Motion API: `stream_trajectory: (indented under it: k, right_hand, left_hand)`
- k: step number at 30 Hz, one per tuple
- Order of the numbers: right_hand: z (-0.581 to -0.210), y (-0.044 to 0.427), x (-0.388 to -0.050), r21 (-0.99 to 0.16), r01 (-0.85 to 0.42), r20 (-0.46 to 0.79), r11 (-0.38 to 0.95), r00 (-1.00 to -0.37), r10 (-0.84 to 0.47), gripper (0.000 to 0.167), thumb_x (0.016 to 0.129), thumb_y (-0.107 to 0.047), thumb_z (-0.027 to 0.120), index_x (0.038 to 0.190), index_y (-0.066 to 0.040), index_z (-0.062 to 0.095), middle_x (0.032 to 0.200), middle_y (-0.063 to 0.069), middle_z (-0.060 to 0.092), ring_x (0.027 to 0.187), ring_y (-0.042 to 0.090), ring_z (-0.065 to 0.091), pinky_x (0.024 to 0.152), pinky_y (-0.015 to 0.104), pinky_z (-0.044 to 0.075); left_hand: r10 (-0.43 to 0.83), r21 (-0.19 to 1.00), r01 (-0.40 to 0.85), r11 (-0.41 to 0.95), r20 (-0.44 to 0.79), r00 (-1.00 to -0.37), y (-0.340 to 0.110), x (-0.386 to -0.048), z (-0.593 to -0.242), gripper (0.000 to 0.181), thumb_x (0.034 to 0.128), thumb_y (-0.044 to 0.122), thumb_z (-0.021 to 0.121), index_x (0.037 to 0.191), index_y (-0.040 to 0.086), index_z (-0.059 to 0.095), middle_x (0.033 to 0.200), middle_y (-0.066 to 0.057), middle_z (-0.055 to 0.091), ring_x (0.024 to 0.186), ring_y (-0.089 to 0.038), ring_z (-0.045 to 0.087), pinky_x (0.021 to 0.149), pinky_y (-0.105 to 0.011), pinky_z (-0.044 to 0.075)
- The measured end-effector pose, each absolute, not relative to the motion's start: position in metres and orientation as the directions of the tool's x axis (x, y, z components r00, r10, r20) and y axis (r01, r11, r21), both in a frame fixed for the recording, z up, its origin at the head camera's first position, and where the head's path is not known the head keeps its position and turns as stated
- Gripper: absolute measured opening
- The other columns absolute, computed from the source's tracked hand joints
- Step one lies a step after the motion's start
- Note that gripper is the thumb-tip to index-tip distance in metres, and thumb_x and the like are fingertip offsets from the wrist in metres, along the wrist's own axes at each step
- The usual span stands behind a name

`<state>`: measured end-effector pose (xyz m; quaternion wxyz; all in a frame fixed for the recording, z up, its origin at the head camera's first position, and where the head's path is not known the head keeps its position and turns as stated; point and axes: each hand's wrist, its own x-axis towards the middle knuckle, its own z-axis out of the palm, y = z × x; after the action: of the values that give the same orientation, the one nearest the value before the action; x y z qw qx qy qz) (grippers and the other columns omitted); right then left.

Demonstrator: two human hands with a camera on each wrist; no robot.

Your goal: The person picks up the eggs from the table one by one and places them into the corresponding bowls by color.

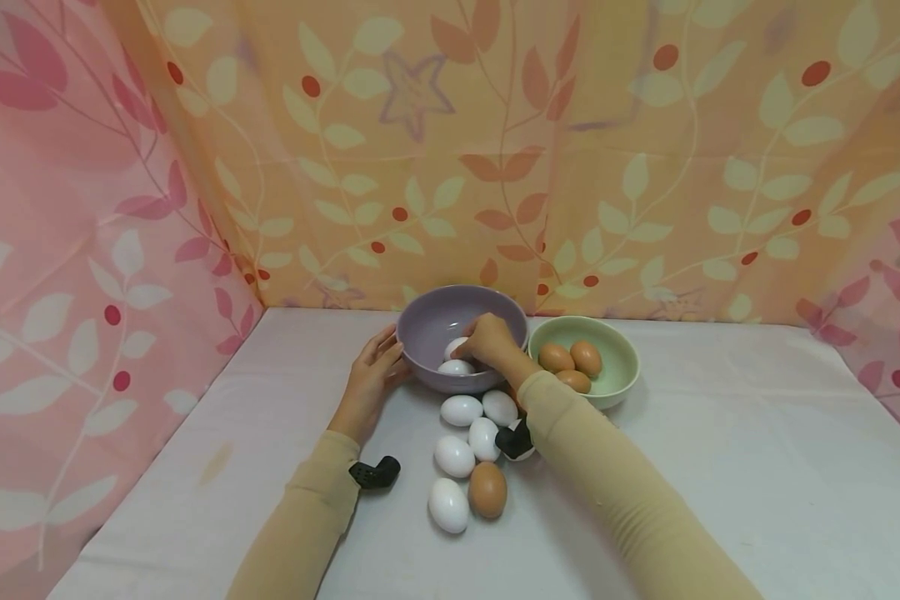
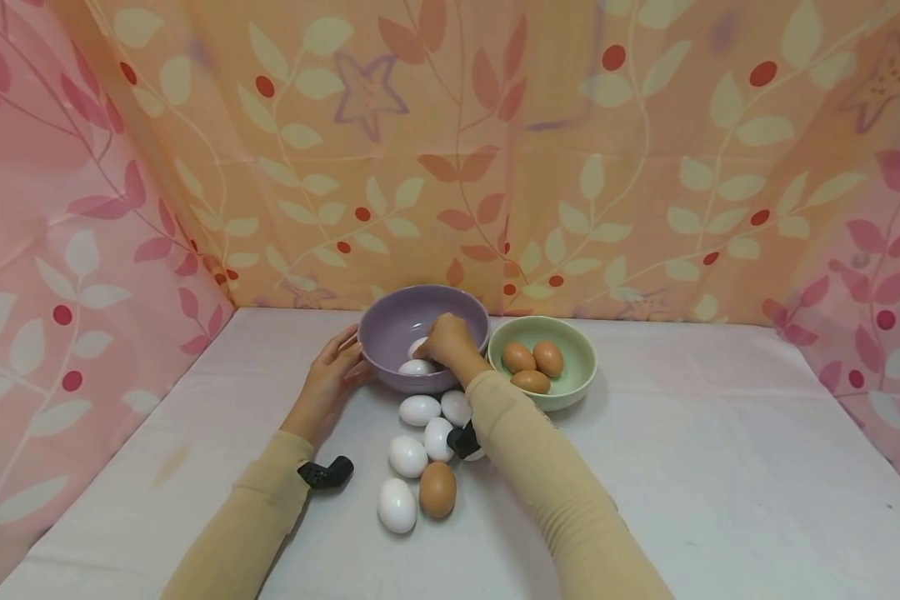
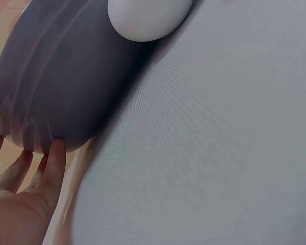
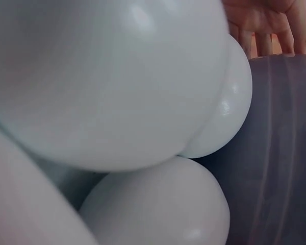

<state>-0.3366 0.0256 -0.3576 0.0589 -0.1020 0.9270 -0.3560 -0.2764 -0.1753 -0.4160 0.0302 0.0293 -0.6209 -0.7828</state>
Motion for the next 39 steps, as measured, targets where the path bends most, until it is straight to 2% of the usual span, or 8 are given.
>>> stream_trajectory:
  k: [4, 10, 16, 23, 27, 30, 35, 39]
  right_hand:
    - [-0.359, 0.027, -0.336, -0.672, -0.135, -0.05, 0.728, -0.973, -0.226, 0.034, 0.075, -0.02, 0.086, 0.099, 0.001, 0.075, 0.089, 0.006, 0.071, 0.084, 0.017, 0.056, 0.074, 0.024, 0.048]
    - [-0.355, 0.034, -0.328, -0.759, -0.14, 0.019, 0.636, -0.981, -0.193, 0.042, 0.082, -0.021, 0.081, 0.116, 0.002, 0.071, 0.115, 0.015, 0.073, 0.108, 0.025, 0.065, 0.098, 0.036, 0.053]
    - [-0.34, 0.046, -0.305, -0.874, -0.214, 0.156, 0.436, -0.974, -0.163, 0.036, 0.085, -0.024, 0.079, 0.113, -0.003, 0.074, 0.112, 0.012, 0.074, 0.109, 0.025, 0.068, 0.095, 0.036, 0.054]
    - [-0.328, 0.069, -0.257, -0.956, -0.134, 0.05, 0.262, -0.951, -0.305, 0.039, 0.085, -0.026, 0.08, 0.118, -0.007, 0.071, 0.12, 0.01, 0.072, 0.114, 0.019, 0.065, 0.1, 0.033, 0.052]
    - [-0.328, 0.084, -0.234, -0.96, -0.097, 0.001, 0.261, -0.938, -0.346, 0.042, 0.083, -0.026, 0.081, 0.119, -0.008, 0.07, 0.117, 0.01, 0.073, 0.106, 0.012, 0.068, 0.093, 0.024, 0.054]
    - [-0.328, 0.094, -0.222, -0.959, -0.086, -0.013, 0.269, -0.938, -0.347, 0.043, 0.084, -0.022, 0.08, 0.122, -0.004, 0.069, 0.118, 0.014, 0.073, 0.105, 0.012, 0.068, 0.088, 0.02, 0.055]
    - [-0.335, 0.108, -0.206, -0.951, -0.078, -0.041, 0.298, -0.928, -0.371, 0.05, 0.083, -0.02, 0.081, 0.125, 0.001, 0.065, 0.125, 0.02, 0.067, 0.119, 0.028, 0.064, 0.098, 0.03, 0.055]
    - [-0.345, 0.116, -0.195, -0.949, -0.058, -0.066, 0.309, -0.924, -0.376, 0.051, 0.08, -0.021, 0.083, 0.124, 0.0, 0.066, 0.125, 0.019, 0.067, 0.121, 0.031, 0.063, 0.102, 0.035, 0.053]
  left_hand:
    - [-0.08, 0.973, 0.004, -0.229, -0.014, -0.997, -0.173, -0.277, -0.417, 0.049, 0.1025, 0.018, 0.056, 0.15, 0.018, 0.043, 0.154, -0.006, 0.043, 0.127, -0.029, 0.054, 0.104, -0.04, 0.05]
    - [-0.061, 0.971, -0.002, -0.24, -0.017, -0.998, -0.171, -0.275, -0.42, 0.049, 0.103, 0.018, 0.055, 0.151, 0.017, 0.042, 0.155, -0.008, 0.042, 0.13, -0.033, 0.052, 0.109, -0.046, 0.046]
    - [-0.055, 0.974, 0.007, -0.226, -0.006, -0.998, -0.169, -0.273, -0.419, 0.05, 0.1028, 0.02, 0.055, 0.151, 0.018, 0.041, 0.155, -0.007, 0.043, 0.129, -0.032, 0.053, 0.11, -0.047, 0.045]
    - [-0.061, 0.975, 0.004, -0.22, -0.01, -0.998, -0.169, -0.275, -0.419, 0.05, 0.1028, 0.019, 0.055, 0.151, 0.018, 0.042, 0.154, -0.007, 0.043, 0.124, -0.027, 0.056, 0.107, -0.044, 0.048]
    - [-0.062, 0.975, 0.01, -0.221, -0.004, -0.998, -0.172, -0.275, -0.418, 0.05, 0.1026, 0.019, 0.056, 0.151, 0.017, 0.041, 0.155, -0.007, 0.042, 0.124, -0.027, 0.056, 0.108, -0.046, 0.047]
    - [-0.064, 0.975, 0.013, -0.221, -0.001, -0.998, -0.174, -0.275, -0.417, 0.05, 0.1026, 0.019, 0.056, 0.151, 0.018, 0.042, 0.155, -0.007, 0.042, 0.125, -0.028, 0.055, 0.108, -0.046, 0.047]
    - [-0.068, 0.975, 0.02, -0.22, 0.005, -0.998, -0.176, -0.274, -0.415, 0.049, 0.1025, 0.021, 0.056, 0.15, 0.019, 0.043, 0.154, -0.005, 0.044, 0.125, -0.029, 0.055, 0.106, -0.043, 0.048]
    - [-0.067, 0.974, 0.017, -0.225, 0.002, -0.998, -0.176, -0.273, -0.415, 0.05, 0.1026, 0.022, 0.056, 0.15, 0.019, 0.043, 0.154, -0.005, 0.044, 0.125, -0.029, 0.055, 0.104, -0.039, 0.049]
